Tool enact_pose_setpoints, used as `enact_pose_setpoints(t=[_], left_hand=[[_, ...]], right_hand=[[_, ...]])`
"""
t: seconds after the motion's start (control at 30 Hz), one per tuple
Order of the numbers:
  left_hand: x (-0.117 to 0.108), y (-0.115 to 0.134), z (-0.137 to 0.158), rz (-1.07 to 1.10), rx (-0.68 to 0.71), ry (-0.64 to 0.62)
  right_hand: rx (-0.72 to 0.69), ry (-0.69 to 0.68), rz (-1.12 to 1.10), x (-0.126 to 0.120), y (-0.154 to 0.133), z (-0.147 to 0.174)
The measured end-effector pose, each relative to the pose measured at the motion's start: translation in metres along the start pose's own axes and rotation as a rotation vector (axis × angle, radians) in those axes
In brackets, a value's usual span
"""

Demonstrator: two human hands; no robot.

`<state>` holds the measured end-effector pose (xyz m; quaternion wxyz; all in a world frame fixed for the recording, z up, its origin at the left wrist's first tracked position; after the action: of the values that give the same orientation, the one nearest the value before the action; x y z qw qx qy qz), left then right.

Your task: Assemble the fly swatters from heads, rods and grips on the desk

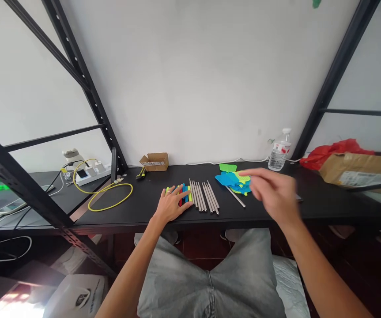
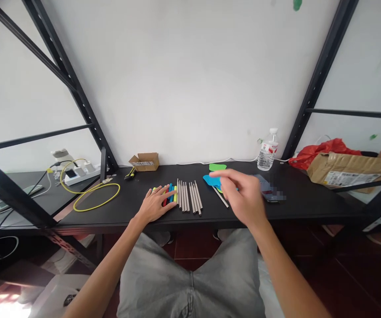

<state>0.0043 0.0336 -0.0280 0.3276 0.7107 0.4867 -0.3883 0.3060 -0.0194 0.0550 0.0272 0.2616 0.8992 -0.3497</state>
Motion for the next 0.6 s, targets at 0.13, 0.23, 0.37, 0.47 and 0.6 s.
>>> enact_pose_setpoints(t=[0.13, 0.23, 0.37, 0.47, 0.6], left_hand=[[0.001, -0.004, 0.001, 0.012, -0.017, 0.032], [0.001, -0.005, 0.003, 0.025, -0.002, 0.048], [0.002, -0.004, 0.003, 0.046, 0.017, 0.019], [0.002, -0.007, -0.001, 0.049, 0.005, -0.003], [0.000, -0.011, -0.006, 0.050, 0.004, 0.020]], right_hand=[[-0.056, -0.177, 0.467, 0.064, 0.056, -0.039], [-0.122, -0.277, 0.745, 0.096, 0.100, -0.038], [-0.141, -0.419, 0.828, 0.113, 0.135, -0.024], [-0.109, -0.439, 0.846, 0.111, 0.146, -0.023], [-0.107, -0.389, 0.862, 0.103, 0.144, -0.029]])
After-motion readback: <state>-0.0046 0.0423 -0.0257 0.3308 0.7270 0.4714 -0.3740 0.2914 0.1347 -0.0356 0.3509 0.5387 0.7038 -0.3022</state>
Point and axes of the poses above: each hand's wrist, its own z-axis away from the middle knuckle, its own x-axis out of the palm, y = z × x, the point moved 7 cm from there along -z, towards the middle knuckle, and after that the axes turned 11 degrees about y, right-handed, at the moved point
